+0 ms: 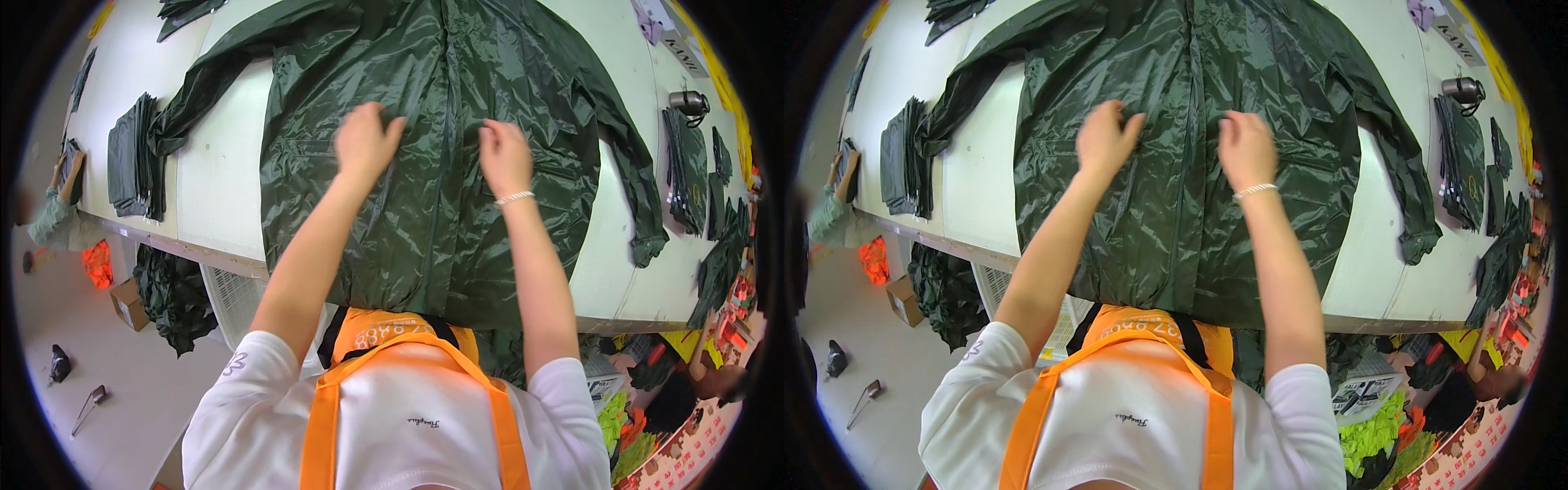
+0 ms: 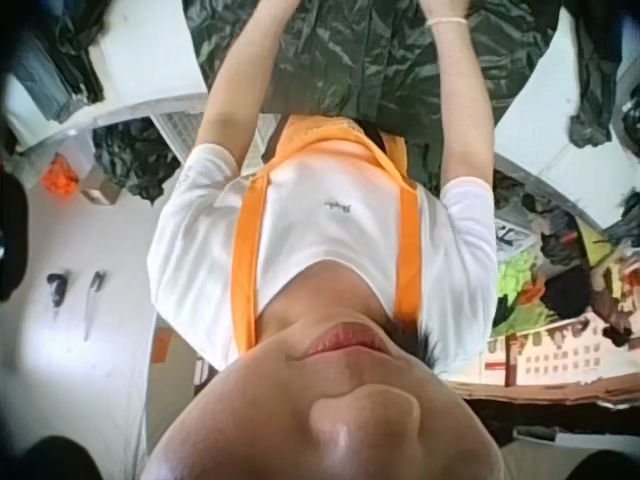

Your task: The person folds a dark green jacket on a white table. They smooth the fabric, fold the sleeves inward, fold the jacket in half, and then fold it again into a compact rectangle. The folded jacket is placed on a stack of similar folded jackets.

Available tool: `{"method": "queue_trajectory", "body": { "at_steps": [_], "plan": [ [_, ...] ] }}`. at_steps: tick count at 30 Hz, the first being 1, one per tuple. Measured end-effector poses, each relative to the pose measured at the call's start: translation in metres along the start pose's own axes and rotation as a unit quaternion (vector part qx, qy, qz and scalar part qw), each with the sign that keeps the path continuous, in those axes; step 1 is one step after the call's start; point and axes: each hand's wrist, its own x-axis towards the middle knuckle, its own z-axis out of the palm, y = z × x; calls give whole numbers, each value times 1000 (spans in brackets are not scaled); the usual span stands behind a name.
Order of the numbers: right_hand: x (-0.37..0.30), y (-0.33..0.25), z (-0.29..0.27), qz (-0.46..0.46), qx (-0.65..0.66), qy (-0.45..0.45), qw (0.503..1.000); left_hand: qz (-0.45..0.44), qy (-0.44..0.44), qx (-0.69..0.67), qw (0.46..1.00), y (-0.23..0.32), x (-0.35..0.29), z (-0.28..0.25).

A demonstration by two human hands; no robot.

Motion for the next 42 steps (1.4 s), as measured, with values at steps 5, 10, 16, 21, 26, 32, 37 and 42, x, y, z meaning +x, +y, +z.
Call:
{"method": "queue_trajectory", "body": {
  "at_steps": [5,10,16,21,26,32,37,42],
  "plan": [
    [21,-7,72,253,285,-53,923,-57,-129,2,990,39,40,40],
    [20,-35,64,202,202,-35,958,-81,-273,-202,937,22,62,40],
    [14,-34,77,209,267,-19,940,-88,-402,-502,760,11,65,40],
    [13,-25,76,279,449,-90,844,-119,-371,-559,732,13,59,42],
    [14,-32,85,278,415,-55,865,-86,-281,-611,735,15,52,51],
    [16,-27,94,216,263,-16,940,-54,-209,-484,848,20,41,53],
    [-49,-31,53,129,155,-98,975,-29,-60,-159,985,21,-55,26],
    [-146,-47,18,199,207,-139,948,-16,-202,-22,979,10,-119,1]
  ]
}}
